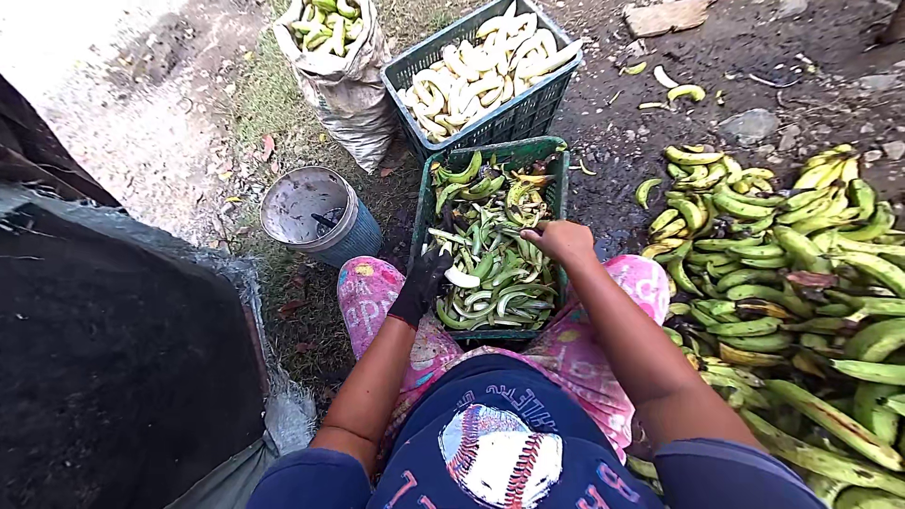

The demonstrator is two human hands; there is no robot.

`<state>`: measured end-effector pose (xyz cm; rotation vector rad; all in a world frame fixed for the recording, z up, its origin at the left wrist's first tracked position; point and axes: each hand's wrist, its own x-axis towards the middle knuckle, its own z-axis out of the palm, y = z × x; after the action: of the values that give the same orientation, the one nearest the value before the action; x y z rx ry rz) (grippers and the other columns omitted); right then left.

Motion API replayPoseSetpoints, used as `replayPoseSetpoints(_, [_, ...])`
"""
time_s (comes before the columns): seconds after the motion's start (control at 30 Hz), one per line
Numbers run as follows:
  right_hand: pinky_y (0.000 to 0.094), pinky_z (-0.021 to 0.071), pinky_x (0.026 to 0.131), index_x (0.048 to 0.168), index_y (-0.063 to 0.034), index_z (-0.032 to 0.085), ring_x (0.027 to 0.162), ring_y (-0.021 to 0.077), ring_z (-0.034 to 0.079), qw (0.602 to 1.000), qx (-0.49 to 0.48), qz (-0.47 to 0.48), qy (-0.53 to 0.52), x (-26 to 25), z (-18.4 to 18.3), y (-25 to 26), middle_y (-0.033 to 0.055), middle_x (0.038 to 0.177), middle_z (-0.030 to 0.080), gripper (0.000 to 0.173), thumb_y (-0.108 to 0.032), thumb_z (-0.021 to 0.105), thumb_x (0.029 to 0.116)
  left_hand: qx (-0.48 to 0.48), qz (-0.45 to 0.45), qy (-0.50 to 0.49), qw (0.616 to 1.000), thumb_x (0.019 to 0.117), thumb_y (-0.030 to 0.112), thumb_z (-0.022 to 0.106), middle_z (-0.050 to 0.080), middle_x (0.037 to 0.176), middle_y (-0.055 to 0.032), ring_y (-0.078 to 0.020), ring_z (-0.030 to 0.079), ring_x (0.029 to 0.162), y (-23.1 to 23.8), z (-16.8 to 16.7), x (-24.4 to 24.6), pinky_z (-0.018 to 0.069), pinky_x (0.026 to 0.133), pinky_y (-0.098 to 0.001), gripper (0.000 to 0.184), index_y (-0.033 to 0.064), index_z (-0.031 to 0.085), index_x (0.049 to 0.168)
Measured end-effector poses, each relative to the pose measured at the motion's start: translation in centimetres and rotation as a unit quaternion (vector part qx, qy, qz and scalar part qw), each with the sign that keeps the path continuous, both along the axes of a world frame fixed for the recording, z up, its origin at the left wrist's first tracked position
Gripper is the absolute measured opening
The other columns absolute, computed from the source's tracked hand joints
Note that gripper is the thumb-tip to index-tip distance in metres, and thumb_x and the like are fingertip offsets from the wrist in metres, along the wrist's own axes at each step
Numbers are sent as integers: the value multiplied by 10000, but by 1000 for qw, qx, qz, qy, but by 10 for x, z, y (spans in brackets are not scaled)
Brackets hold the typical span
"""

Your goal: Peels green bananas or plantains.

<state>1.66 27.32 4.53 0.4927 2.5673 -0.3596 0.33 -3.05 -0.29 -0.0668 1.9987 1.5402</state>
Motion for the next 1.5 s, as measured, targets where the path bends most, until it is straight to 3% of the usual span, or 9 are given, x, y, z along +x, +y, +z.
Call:
replayPoseSetpoints(0.27, [716,457,953,1334,-194,680,1183,439,630,979,-104,-67,164,37,-34,65,206,1287,665,528,-587,561,1003,-172,-231,-9,958,1018,317,606,657,992,-153,-224,608,759,35,29,-81,526,674,-425,368,39,610,1259])
replayPoseSetpoints(0.47, [688,460,969,1328,-149,679,1152,414,642,945,-139,-136,263,44,-40,66,204,1240,677,524,-551,591,1003,140,217,176,950,1040,237,570,626,1220,-142,-191,650,942,83,108,-159,573,786,-378,479,93,430,1476])
replayPoseSetpoints(0.63, [645,431,1053,1377,-190,652,1232,377,618,959,-127,-138,214,38,-50,72,177,1309,665,593,-628,551,991,-83,-77,159,981,1063,423,486,645,1221,-190,-292,663,990,82,30,-100,557,845,-504,495,108,486,1445])
replayPoseSetpoints(0.73, [623,415,1089,1400,-199,636,1276,352,602,966,-119,-128,191,36,-52,71,156,1351,653,608,-640,528,995,-357,-292,150,874,1066,517,362,668,1229,-219,-387,646,1160,94,-34,-56,493,962,-630,583,57,596,1336])
replayPoseSetpoints(0.9, [616,407,1103,1404,-208,633,1289,340,595,969,-111,-135,176,36,-50,69,154,1366,644,607,-643,526,995,-454,-264,141,839,1005,592,421,624,1368,-156,-377,608,1238,103,-66,1,480,975,-645,689,157,429,1539])
replayPoseSetpoints(1.13, [648,432,1045,1373,-172,652,1230,399,615,966,-100,-144,189,38,-46,65,197,1320,654,597,-620,560,990,-58,-74,70,993,1076,272,494,616,1300,-201,-262,620,1139,55,-28,-38,519,967,-447,448,11,497,1441])
replayPoseSetpoints(1.23, [665,442,1022,1372,-176,648,1208,409,624,964,-103,-146,198,41,-46,66,206,1299,658,595,-621,568,985,141,-28,123,982,1050,208,524,636,1239,-119,-168,646,1038,25,13,-45,565,887,-369,433,78,486,1461])
replayPoseSetpoints(1.37, [673,443,1029,1457,-173,569,1244,433,600,942,-155,-181,238,40,-48,60,238,1351,624,610,-585,557,1007,351,-36,53,934,1050,593,352,662,1197,-71,-180,667,1000,7,35,-48,582,846,-385,581,198,500,1449])
replayPoseSetpoints(1.5, [608,469,1046,1460,-102,517,1222,378,620,914,-257,-174,262,46,-59,11,226,1318,638,611,-525,562,1022,399,50,-160,901,1053,548,361,643,787,-39,-113,606,595,25,4,-46,517,494,-244,490,152,649,1039])
